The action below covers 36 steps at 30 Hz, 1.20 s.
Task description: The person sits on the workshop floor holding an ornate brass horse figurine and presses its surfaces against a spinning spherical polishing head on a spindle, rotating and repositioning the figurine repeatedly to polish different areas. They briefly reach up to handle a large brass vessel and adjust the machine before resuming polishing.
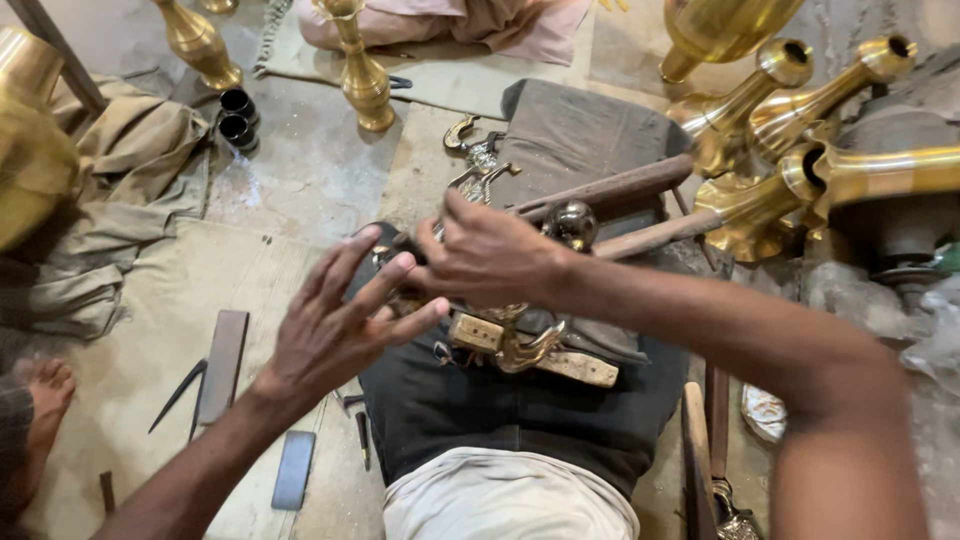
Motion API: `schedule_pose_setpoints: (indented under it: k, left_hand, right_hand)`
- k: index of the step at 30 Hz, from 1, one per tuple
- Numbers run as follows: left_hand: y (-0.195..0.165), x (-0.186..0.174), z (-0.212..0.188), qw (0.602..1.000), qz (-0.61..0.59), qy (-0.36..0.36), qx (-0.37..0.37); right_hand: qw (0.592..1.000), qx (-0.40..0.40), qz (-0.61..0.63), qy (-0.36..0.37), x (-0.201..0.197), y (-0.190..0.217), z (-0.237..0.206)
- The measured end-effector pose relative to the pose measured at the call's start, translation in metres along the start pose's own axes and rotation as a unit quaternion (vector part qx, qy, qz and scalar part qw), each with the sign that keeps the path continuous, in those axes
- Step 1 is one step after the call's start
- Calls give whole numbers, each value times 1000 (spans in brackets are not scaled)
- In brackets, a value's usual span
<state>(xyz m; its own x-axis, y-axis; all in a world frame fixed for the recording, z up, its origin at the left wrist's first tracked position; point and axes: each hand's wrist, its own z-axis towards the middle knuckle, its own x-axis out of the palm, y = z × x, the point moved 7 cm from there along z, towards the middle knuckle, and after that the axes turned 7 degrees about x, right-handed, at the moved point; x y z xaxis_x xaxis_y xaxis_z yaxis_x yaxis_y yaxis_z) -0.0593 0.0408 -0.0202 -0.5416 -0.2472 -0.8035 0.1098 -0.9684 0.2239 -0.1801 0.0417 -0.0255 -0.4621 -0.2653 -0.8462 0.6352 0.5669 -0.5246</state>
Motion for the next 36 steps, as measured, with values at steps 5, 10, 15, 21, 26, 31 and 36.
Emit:
schedule_pose_setpoints:
  k: [5,10,15,21,26,31,36]
  left_hand:
    - [18,19,-3,996,-54,-4,-67]
    - [23,32,-2,996,-41,0,-82]
    - [29,54,-9,990,-8,131,-59]
    - [52,55,-20,987,-3,161,-14]
    - [64,61,-21,984,8,176,13]
    - [82,72,-24,974,2,223,39]
    - [89,76,-39,970,24,233,61]
  right_hand:
    - [995,74,31,-51,21,16,17]
    - [963,166,186,-101,17,-3,-7]
    - [789,393,463,-96,53,-56,-105]
    - [803,422,413,82,131,-52,-188]
    - [810,399,429,23,146,-35,-190]
    - [807,366,461,-42,142,-12,-177]
    - [705,426,565,-52,137,-4,-184]
